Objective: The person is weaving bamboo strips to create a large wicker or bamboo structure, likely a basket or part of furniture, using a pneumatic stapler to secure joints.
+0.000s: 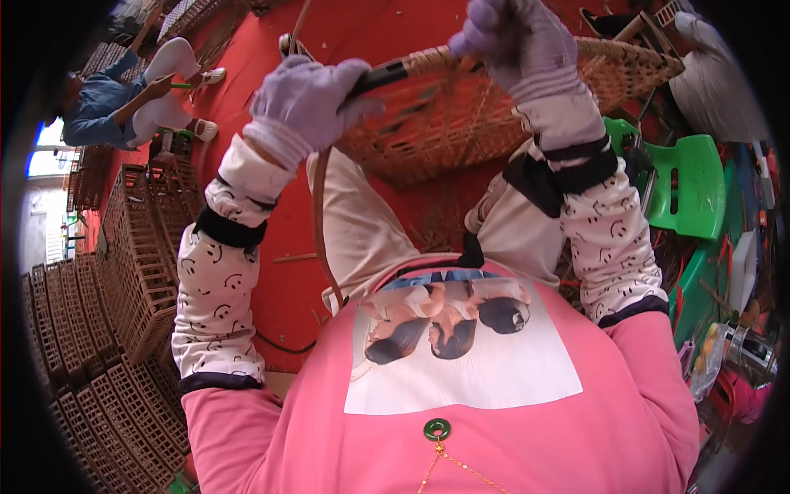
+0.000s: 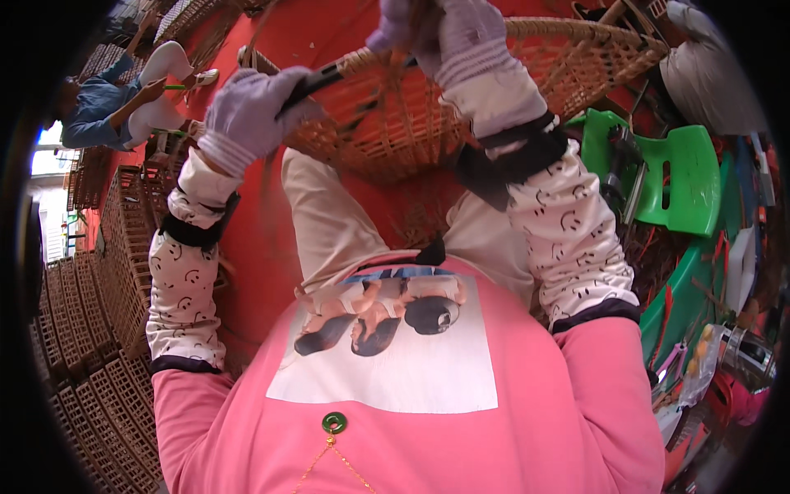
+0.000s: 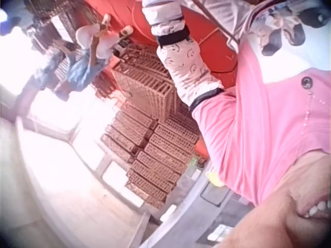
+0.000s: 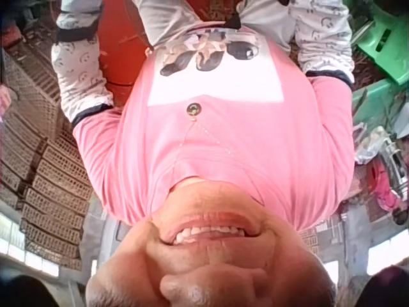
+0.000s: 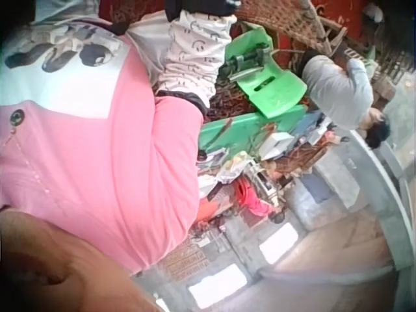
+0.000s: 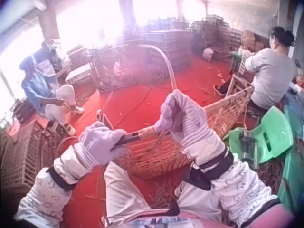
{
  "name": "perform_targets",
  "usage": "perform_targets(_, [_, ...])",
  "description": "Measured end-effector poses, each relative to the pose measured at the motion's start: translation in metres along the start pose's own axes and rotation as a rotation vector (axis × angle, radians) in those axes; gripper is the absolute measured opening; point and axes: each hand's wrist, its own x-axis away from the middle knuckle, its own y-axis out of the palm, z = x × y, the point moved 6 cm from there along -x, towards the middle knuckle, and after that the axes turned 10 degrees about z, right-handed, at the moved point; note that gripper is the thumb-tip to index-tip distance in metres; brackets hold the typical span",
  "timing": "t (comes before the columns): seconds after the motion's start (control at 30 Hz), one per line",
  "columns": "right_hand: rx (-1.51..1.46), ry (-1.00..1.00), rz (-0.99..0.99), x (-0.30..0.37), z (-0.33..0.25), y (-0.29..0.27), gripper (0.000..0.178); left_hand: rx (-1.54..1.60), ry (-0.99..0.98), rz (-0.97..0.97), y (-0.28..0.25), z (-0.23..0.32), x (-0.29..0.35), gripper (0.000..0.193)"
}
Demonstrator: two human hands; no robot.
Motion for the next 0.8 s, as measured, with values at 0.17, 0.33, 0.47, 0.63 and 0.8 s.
perform_targets(0.17, [0.027,0.095,0.129,0.007,0.01,0.011,0.025,0.178,0.205,0.1,0.001,-0.003,0.001,0.049])
perform_targets(0.33, [0.023,0.105,0.327,0.013,0.024,0.023,0.025,0.175,0.182,0.003,0.007,-0.046,-0.017,0.049])
perform_targets(0.47, [0.076,0.118,0.345,0.008,0.038,0.027,0.028,0.099,0.104,-0.242,0.011,-0.053,-0.004,0.045])
perform_targets(0.63, [0.067,0.137,0.303,0.003,0.046,0.043,0.029,0.097,0.012,-0.234,0.002,-0.015,0.008,0.045])
perform_targets(0.8, [0.17,0.072,0.289,-0.001,0.044,0.054,0.031,0.215,-0.02,0.07,0.001,-0.021,0.014,0.037])
